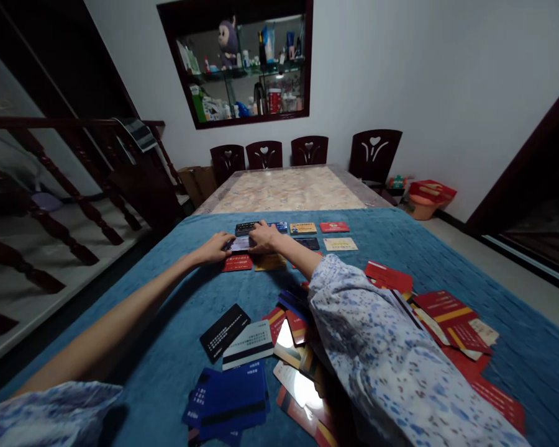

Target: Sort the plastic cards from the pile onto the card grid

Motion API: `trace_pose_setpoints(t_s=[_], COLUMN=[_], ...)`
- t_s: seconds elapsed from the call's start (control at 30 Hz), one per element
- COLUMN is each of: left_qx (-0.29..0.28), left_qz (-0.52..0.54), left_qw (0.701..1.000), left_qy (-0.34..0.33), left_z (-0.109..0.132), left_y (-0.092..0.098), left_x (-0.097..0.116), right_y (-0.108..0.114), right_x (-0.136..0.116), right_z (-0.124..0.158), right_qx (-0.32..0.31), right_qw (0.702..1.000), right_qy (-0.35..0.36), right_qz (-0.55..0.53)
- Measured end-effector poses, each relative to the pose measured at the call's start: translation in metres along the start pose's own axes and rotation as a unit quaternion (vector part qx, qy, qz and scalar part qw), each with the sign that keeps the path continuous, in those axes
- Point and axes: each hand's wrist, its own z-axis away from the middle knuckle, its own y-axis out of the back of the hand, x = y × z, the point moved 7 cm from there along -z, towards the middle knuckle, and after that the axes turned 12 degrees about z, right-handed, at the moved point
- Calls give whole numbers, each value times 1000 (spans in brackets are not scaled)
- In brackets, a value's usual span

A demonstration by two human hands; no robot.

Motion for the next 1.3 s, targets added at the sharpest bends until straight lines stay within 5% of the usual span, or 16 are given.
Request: trace_pose_setpoints(t_s=[0.83, 1.3], left_qx=[-32, 77], left_qz=[12, 86], left_qw=[999, 993], left_qy=[19, 28], left_z=[-19, 16], left_y=[-3, 8], left_x=[-1, -12], right_y=[-10, 8], right_x=[0, 1], right_z=[-26, -7], right_qx=[-30, -13], right_qw=[999, 1000], right_qy=[24, 11], right_qz=[-29, 6])
